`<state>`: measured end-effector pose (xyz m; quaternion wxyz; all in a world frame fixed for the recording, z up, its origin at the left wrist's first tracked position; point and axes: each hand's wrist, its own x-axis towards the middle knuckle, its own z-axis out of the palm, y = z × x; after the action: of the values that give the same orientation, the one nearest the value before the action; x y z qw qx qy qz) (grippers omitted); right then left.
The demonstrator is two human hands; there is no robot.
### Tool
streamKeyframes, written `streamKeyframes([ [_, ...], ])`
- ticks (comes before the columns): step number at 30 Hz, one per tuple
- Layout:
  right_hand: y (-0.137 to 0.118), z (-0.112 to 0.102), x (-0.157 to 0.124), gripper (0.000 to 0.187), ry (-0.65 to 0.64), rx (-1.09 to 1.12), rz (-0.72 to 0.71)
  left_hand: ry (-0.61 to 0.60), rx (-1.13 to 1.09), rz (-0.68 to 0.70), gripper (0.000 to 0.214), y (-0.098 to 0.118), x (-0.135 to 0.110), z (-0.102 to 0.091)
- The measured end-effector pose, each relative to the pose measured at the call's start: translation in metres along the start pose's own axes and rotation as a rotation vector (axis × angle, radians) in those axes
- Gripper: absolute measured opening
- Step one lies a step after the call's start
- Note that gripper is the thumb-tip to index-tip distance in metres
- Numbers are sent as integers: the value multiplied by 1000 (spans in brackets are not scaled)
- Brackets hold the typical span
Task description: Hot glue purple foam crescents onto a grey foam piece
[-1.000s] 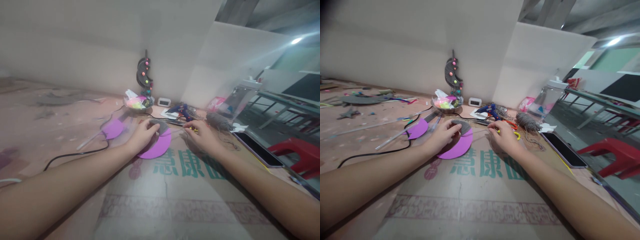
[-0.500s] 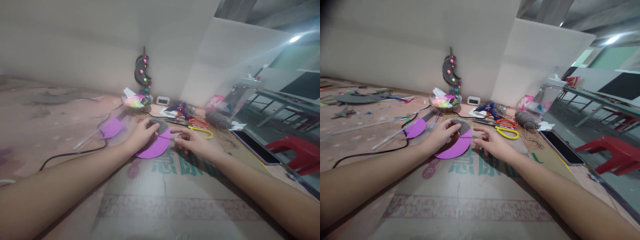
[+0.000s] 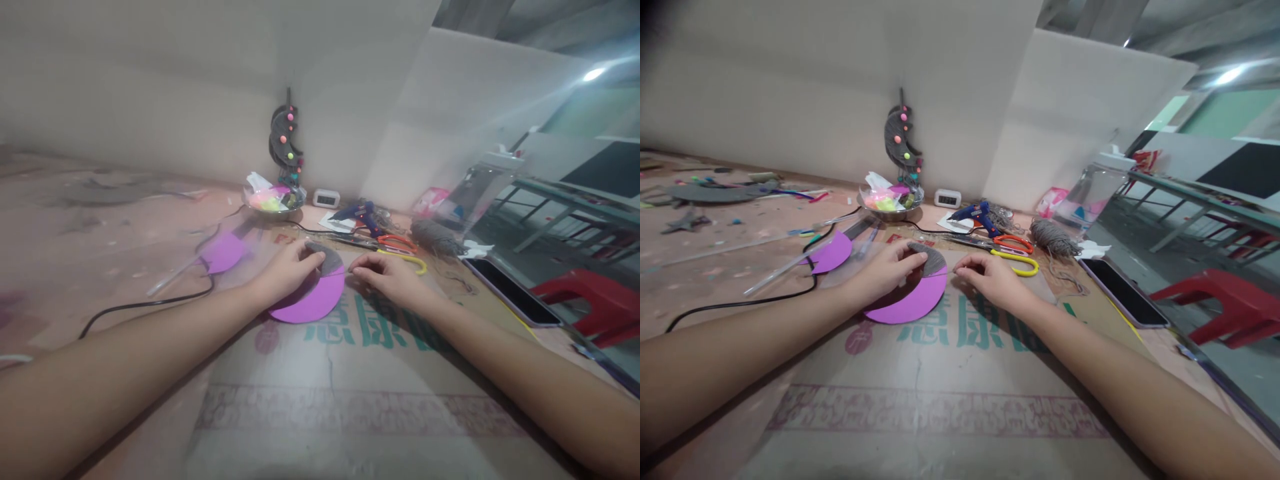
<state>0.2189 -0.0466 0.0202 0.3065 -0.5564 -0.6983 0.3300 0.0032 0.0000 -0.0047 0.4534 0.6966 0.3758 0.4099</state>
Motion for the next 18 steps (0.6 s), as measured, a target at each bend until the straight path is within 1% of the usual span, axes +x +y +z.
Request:
streamKeyframes([
  [5, 2, 0, 1, 29, 48, -29, 24, -17, -18, 4, 18, 0, 0, 1],
  [10, 2, 1, 1, 27, 59, -30, 0, -59, -3, -9, 18, 3, -2, 1],
  [18, 4, 1, 1, 27, 97, -23, -7, -71, -20, -15, 18, 2, -2, 1],
])
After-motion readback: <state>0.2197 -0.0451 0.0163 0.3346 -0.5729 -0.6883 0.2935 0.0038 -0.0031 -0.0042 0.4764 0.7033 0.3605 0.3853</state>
